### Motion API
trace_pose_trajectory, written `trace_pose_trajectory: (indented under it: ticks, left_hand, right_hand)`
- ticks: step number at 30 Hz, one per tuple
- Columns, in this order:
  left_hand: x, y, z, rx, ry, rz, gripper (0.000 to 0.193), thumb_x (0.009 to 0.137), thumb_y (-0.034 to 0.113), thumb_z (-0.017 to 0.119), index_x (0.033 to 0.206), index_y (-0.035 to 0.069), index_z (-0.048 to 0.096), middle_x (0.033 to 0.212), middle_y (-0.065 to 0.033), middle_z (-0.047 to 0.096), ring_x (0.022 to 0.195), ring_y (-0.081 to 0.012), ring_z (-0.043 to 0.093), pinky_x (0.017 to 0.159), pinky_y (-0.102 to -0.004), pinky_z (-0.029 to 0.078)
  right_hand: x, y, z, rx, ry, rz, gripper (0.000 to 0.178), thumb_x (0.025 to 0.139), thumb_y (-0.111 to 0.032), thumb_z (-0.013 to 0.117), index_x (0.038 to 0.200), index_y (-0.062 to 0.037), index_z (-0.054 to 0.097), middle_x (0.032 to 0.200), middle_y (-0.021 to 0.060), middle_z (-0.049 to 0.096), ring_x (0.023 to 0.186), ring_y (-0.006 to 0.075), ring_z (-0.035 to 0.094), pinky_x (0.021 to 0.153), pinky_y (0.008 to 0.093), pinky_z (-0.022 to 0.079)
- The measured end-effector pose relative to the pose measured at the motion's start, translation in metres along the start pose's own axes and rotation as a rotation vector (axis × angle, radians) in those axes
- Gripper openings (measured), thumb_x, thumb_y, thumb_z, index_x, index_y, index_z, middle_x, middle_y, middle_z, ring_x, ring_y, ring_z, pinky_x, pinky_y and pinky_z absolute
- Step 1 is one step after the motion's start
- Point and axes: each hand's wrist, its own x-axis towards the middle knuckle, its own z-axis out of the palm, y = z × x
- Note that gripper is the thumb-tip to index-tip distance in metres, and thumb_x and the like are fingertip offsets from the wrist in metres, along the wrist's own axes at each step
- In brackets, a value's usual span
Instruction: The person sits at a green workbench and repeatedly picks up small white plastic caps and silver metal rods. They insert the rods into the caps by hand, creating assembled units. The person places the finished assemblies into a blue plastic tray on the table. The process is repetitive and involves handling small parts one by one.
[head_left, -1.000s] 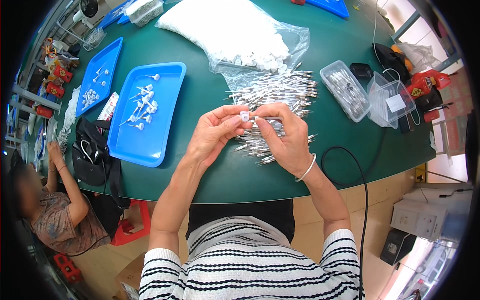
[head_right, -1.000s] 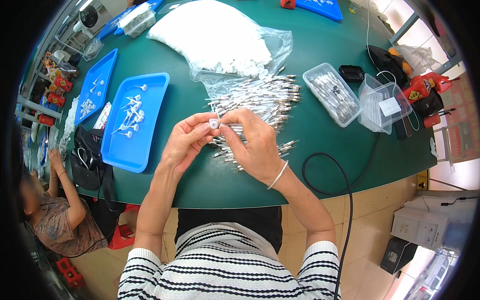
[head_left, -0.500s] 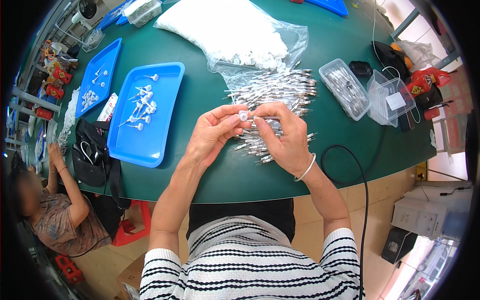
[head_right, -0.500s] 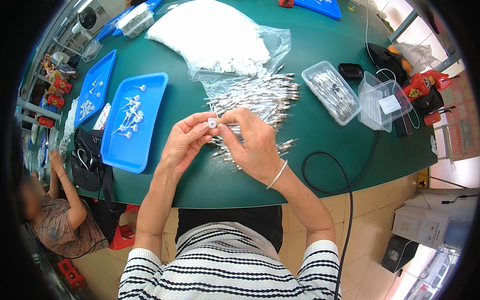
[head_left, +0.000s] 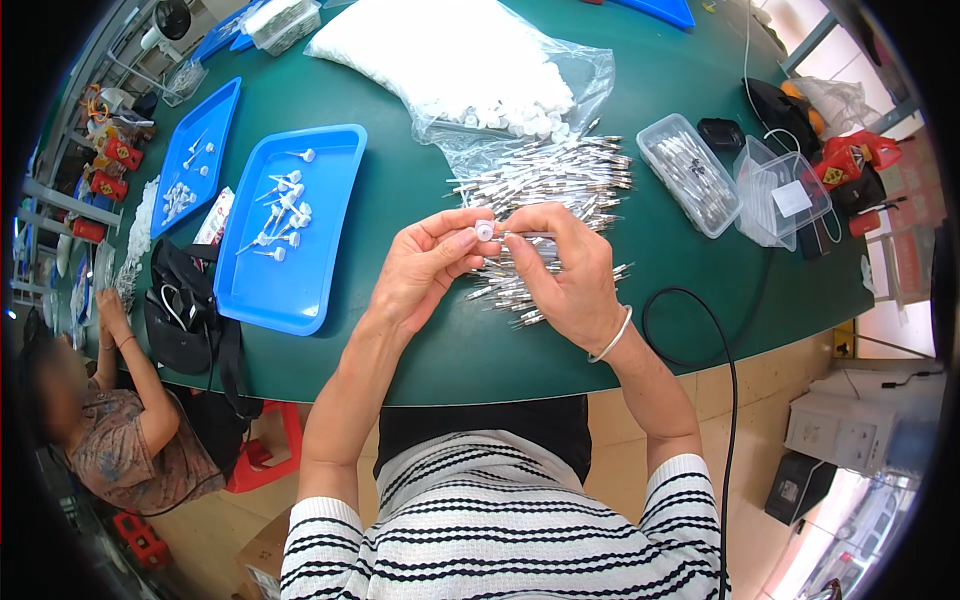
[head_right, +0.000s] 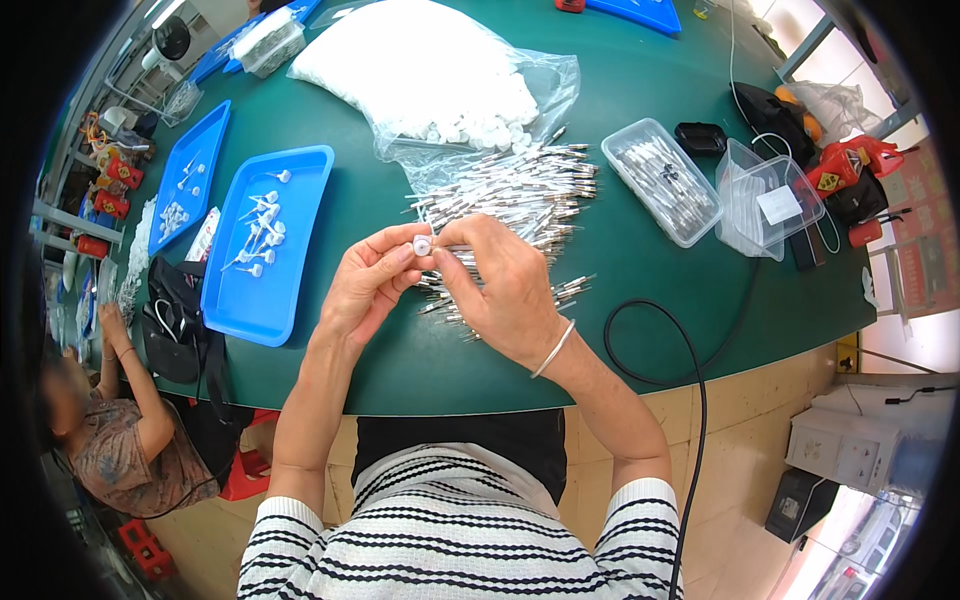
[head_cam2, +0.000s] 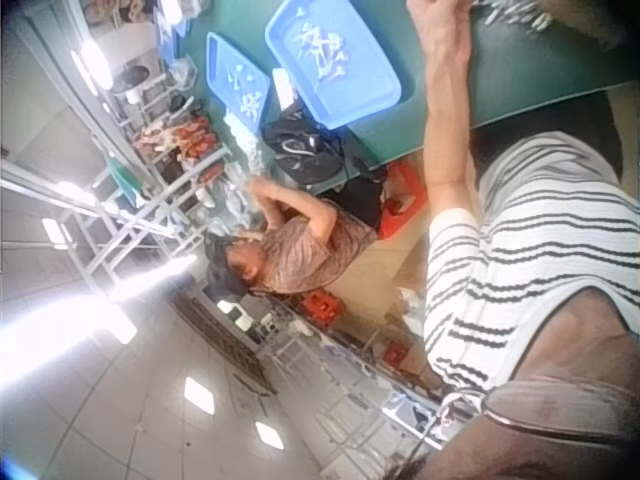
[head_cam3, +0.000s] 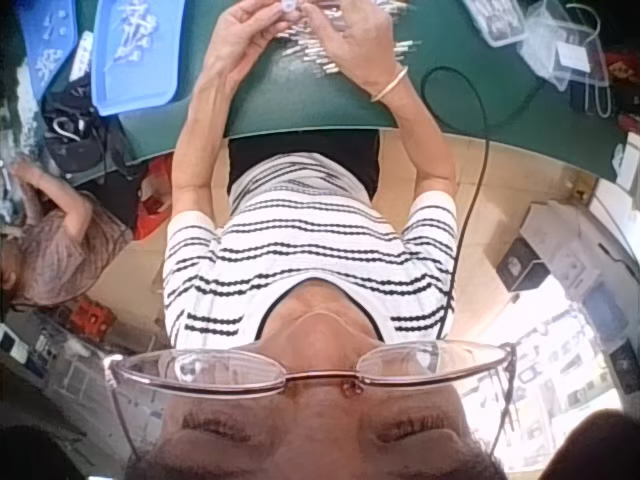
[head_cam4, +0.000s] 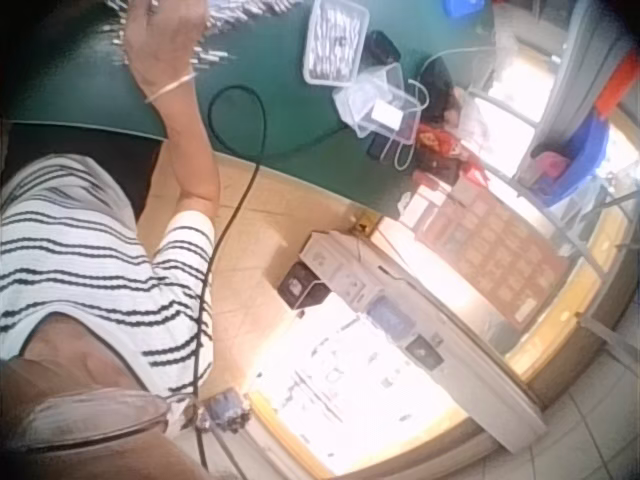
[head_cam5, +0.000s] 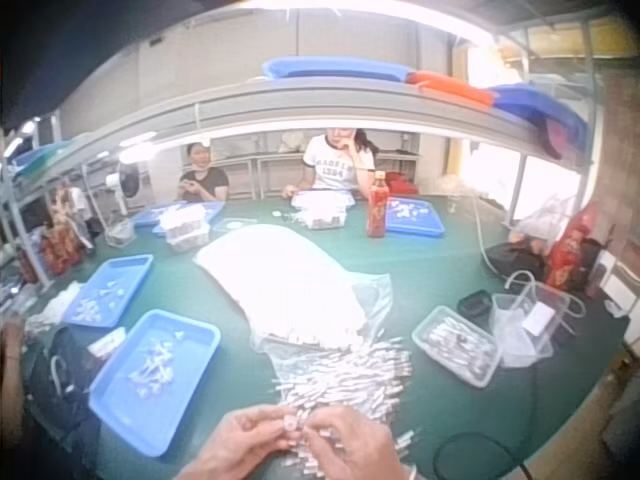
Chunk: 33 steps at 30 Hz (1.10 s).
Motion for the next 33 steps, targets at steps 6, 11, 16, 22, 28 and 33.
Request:
trace_pose_trajectory:
  ticks: [6, 11, 16, 22, 28, 33]
  left_hand:
    - [0.0000, -0.0012, 0.0003, 0.024, 0.004, 0.008, 0.030, 0.089, 0.008, 0.063, 0.117, -0.005, 0.060, 0.104, -0.0138, 0.068, 0.088, -0.0146, 0.068, 0.076, -0.0211, 0.056]
    - [-0.0008, -0.0010, 0.0025, 0.060, 0.023, 0.031, 0.030, 0.089, 0.008, 0.064, 0.116, -0.005, 0.060, 0.103, -0.0135, 0.068, 0.088, -0.0146, 0.068, 0.075, -0.0211, 0.056]
    - [-0.0018, -0.0007, 0.0039, 0.118, 0.050, 0.057, 0.030, 0.089, 0.008, 0.064, 0.116, -0.005, 0.060, 0.103, -0.0134, 0.068, 0.088, -0.0150, 0.068, 0.075, -0.0216, 0.055]
    - [-0.0018, -0.0016, 0.0044, 0.154, 0.052, 0.079, 0.029, 0.089, 0.008, 0.064, 0.115, -0.004, 0.060, 0.102, -0.0132, 0.068, 0.088, -0.0150, 0.068, 0.075, -0.0219, 0.055]
    - [-0.0005, -0.0021, 0.0042, 0.150, 0.057, 0.060, 0.028, 0.089, 0.008, 0.064, 0.115, -0.004, 0.060, 0.101, -0.0127, 0.068, 0.088, -0.0152, 0.068, 0.074, -0.0213, 0.055]
    - [0.0012, -0.0019, 0.0017, 0.055, 0.039, 0.005, 0.028, 0.090, 0.006, 0.062, 0.115, -0.005, 0.060, 0.098, -0.0116, 0.068, 0.087, -0.0154, 0.069, 0.073, -0.0195, 0.057]
  right_hand:
    - [0.0000, 0.0000, 0.0005, -0.002, 0.003, 0.002, 0.014, 0.081, -0.001, 0.064, 0.092, -0.0022, 0.056, 0.082, 0.0110, 0.061, 0.073, 0.0289, 0.062, 0.062, 0.0361, 0.049]
    - [-0.0003, 0.0017, 0.0005, -0.021, -0.002, -0.014, 0.014, 0.081, -0.001, 0.064, 0.093, -0.0020, 0.056, 0.082, 0.0112, 0.061, 0.073, 0.0294, 0.062, 0.063, 0.0365, 0.049]
    - [-0.0001, 0.0017, 0.0001, -0.034, -0.013, -0.019, 0.015, 0.081, -0.001, 0.064, 0.093, -0.0021, 0.056, 0.083, 0.0112, 0.060, 0.074, 0.0296, 0.062, 0.063, 0.0366, 0.049]
    - [-0.0006, 0.0022, -0.0001, -0.041, -0.022, -0.013, 0.015, 0.081, -0.002, 0.064, 0.093, -0.0024, 0.056, 0.084, 0.0112, 0.060, 0.076, 0.0295, 0.062, 0.064, 0.0369, 0.049]
    - [-0.0008, 0.0027, 0.0000, -0.007, -0.021, 0.013, 0.014, 0.082, -0.003, 0.064, 0.093, -0.0029, 0.056, 0.083, 0.0114, 0.061, 0.075, 0.0289, 0.064, 0.064, 0.0363, 0.049]
    - [-0.0007, 0.0017, 0.0002, 0.013, -0.016, 0.060, 0.011, 0.083, -0.004, 0.063, 0.091, -0.0029, 0.056, 0.081, 0.0109, 0.061, 0.073, 0.0261, 0.066, 0.062, 0.0346, 0.050]
